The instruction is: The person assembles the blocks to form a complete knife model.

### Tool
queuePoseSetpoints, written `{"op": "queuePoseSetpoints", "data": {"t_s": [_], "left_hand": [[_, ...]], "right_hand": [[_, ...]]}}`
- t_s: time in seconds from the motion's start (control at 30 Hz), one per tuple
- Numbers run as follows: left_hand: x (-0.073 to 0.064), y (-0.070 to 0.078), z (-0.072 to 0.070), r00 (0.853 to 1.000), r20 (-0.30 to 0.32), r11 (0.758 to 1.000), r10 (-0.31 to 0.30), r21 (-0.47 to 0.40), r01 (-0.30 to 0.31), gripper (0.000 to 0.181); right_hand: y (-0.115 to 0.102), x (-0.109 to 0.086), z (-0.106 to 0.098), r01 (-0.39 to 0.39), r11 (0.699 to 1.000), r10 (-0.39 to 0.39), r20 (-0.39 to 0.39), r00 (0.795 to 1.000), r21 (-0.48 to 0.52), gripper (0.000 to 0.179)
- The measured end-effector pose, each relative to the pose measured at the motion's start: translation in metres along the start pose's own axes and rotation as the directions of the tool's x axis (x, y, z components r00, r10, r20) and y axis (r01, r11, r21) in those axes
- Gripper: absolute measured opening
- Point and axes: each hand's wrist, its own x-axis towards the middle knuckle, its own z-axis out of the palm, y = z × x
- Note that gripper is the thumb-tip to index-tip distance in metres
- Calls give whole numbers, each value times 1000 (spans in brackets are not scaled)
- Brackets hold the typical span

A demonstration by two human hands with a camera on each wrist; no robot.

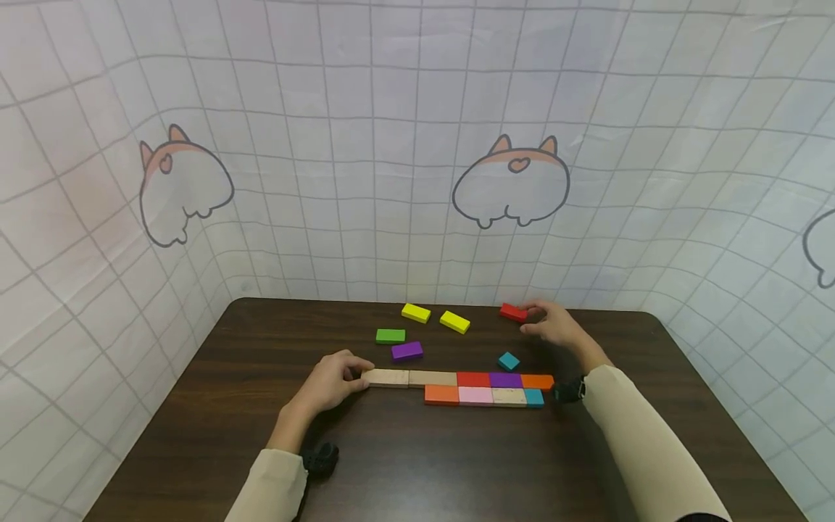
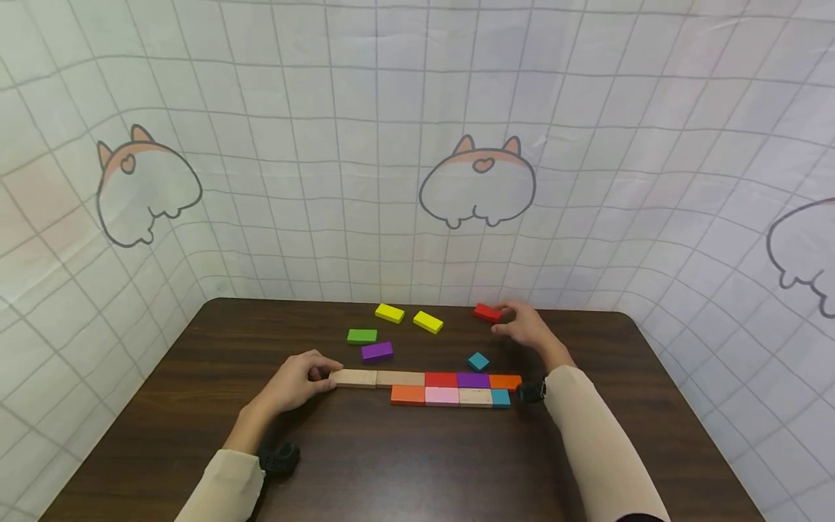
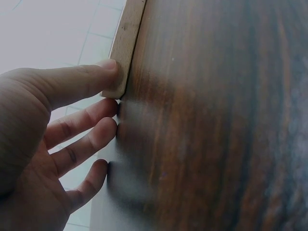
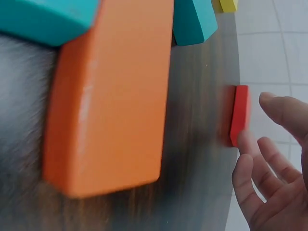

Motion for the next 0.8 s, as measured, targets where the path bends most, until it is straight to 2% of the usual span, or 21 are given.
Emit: {"op": "queuePoseSetpoints", "data": {"t_s": [0.43,0.8], "left_hand": [[-1,1,1,1000,-8,1000,-11,-5,11,23],[-1,-1,1,1000,-11,1000,-4,-2,4,23]], "right_hand": [[7,22,9,-21,999,20,-24,1000,-29,49],[7,37,22,-42,993,28,-115,993,-115,45]]}}
